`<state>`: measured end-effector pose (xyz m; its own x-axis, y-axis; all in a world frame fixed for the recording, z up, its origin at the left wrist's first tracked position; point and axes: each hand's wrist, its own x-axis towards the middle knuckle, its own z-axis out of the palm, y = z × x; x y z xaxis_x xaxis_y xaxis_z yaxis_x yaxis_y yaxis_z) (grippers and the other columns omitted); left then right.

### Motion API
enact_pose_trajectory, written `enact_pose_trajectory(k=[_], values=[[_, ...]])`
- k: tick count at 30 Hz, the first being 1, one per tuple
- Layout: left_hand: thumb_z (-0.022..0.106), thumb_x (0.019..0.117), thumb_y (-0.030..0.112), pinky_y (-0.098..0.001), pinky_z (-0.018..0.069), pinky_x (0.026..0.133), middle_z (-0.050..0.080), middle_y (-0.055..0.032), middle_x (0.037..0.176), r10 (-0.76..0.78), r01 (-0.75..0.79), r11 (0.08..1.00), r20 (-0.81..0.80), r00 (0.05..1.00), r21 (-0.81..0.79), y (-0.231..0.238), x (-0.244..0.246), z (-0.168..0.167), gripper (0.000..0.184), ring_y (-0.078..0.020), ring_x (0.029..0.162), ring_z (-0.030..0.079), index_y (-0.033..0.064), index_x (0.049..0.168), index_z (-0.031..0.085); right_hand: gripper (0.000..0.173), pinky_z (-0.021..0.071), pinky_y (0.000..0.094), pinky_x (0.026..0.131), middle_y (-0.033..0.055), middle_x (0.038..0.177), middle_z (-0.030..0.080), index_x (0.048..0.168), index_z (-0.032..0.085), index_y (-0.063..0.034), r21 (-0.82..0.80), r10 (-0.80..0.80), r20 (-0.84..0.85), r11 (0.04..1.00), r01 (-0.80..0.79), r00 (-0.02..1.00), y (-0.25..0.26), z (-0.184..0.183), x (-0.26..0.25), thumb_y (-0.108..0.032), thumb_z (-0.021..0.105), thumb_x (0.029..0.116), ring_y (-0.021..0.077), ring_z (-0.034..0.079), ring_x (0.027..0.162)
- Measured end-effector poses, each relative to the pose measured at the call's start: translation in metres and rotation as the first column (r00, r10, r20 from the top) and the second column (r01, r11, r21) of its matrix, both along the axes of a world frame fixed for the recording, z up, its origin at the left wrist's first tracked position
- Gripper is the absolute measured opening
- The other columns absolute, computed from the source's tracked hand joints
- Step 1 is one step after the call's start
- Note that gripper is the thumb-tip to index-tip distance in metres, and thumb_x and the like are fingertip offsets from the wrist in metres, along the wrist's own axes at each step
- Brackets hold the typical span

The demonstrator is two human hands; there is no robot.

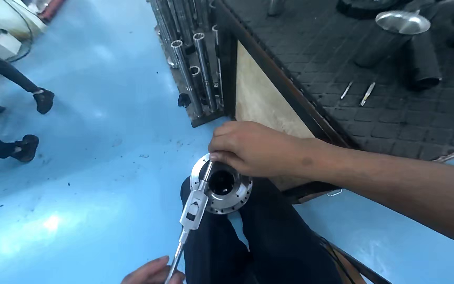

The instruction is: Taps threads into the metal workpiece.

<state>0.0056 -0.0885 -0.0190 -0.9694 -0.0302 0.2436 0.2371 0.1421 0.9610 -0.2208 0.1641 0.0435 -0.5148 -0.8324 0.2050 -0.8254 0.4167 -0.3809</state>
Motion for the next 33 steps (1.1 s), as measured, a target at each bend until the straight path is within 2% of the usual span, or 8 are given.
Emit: enact_pose_trajectory(k=[6,8,14,17,20,23,28,33], values=[[0.066,0.1006,0.017,-0.0214,0.0613,0.067,0.074,0.0089,0.090,0.140,-0.148,0.986,-0.099,0.985,-0.080,-0.010,-0.012,-0.008,0.021,-0.0050,0.074,0.071,0.0208,0.121,0.066,0.028,0.0529,0.0330,0.075,0.0053,0.085,0.063,0.091,0.071,-0.0069,0.019,-0.082,-0.070,0.996,0.083,0.994,0.016,-0.003,0.024,-0.022,0.052,0.1052,0.0206,0.063,0.086],[0.064,0.1018,0.019,-0.0194,0.0602,0.067,0.073,0.0108,0.090,0.147,-0.158,0.984,-0.126,0.981,-0.086,-0.017,-0.023,-0.011,0.018,-0.0031,0.073,0.071,0.0212,0.120,0.066,0.026,0.0513,0.0318,0.069,0.0044,0.081,0.061,0.091,0.072,-0.0075,0.005,-0.122,-0.117,0.992,0.124,0.986,0.025,-0.006,0.039,-0.021,0.054,0.1033,0.0203,0.062,0.081],[0.070,0.0975,0.026,-0.0188,0.0594,0.060,0.072,0.0120,0.085,0.270,-0.270,0.963,-0.124,0.955,0.019,-0.027,-0.075,-0.022,0.024,-0.0032,0.067,0.069,0.0190,0.118,0.061,0.019,0.0520,0.0305,0.060,-0.0003,0.073,0.060,0.087,0.071,-0.0114,-0.087,-0.256,-0.183,0.966,0.244,0.949,0.036,-0.014,0.093,-0.018,0.056,0.0961,0.0161,0.062,0.070],[0.069,0.0958,0.017,-0.0184,0.0587,0.062,0.070,0.0129,0.081,0.319,-0.313,0.947,-0.072,0.945,0.078,-0.025,-0.106,-0.027,0.023,-0.0016,0.066,0.067,0.0160,0.118,0.061,0.025,0.0517,0.0326,0.054,0.0018,0.071,0.060,0.090,0.070,-0.0098,-0.130,-0.329,-0.182,0.942,0.309,0.927,0.030,-0.021,0.127,-0.021,0.052,0.1016,0.0183,0.062,0.064],[0.064,0.0956,0.008,-0.0211,0.0592,0.076,0.068,0.0121,0.091,0.277,-0.275,0.960,-0.036,0.960,0.054,-0.017,-0.137,-0.024,0.027,-0.0015,0.080,0.068,0.0135,0.121,0.058,0.026,0.0518,0.0363,0.051,0.0087,0.071,0.064,0.094,0.069,-0.0045,-0.114,-0.403,-0.075,0.912,0.393,0.912,0.013,-0.019,0.163,-0.020,0.052,0.1052,0.0241,0.065,0.061],[0.063,0.0985,0.012,-0.0237,0.0587,0.086,0.071,0.0091,0.102,0.184,-0.179,0.981,-0.069,0.981,0.068,-0.008,-0.154,-0.024,0.025,-0.0052,0.092,0.069,0.0143,0.124,0.062,0.023,0.0510,0.0335,0.051,0.0098,0.071,0.065,0.094,0.071,-0.0027,-0.114,-0.466,0.003,0.879,0.463,0.885,-0.002,-0.016,0.182,-0.017,0.056,0.1033,0.0233,0.065,0.060],[0.065,0.1006,0.028,-0.0235,0.0583,0.085,0.071,0.0079,0.104,0.043,-0.035,0.997,-0.114,0.993,0.075,-0.022,-0.150,-0.027,0.018,-0.0073,0.094,0.069,0.0234,0.118,0.064,0.024,0.0513,0.0329,0.054,0.0089,0.073,0.064,0.096,0.069,-0.0038,-0.154,-0.468,0.004,0.873,0.463,0.884,0.005,-0.024,0.175,-0.019,0.054,0.1061,0.0232,0.064,0.064],[0.063,0.1018,0.028,-0.0220,0.0578,0.084,0.070,0.0097,0.098,0.041,-0.031,0.997,-0.148,0.988,0.064,-0.037,-0.138,-0.028,0.014,-0.0048,0.089,0.068,0.0251,0.116,0.064,0.029,0.0490,0.0321,0.052,0.0065,0.072,0.061,0.094,0.067,-0.0061,-0.139,-0.454,-0.142,0.889,0.436,0.880,0.013,-0.025,0.159,-0.022,0.047,0.1079,0.0221,0.062,0.062]])
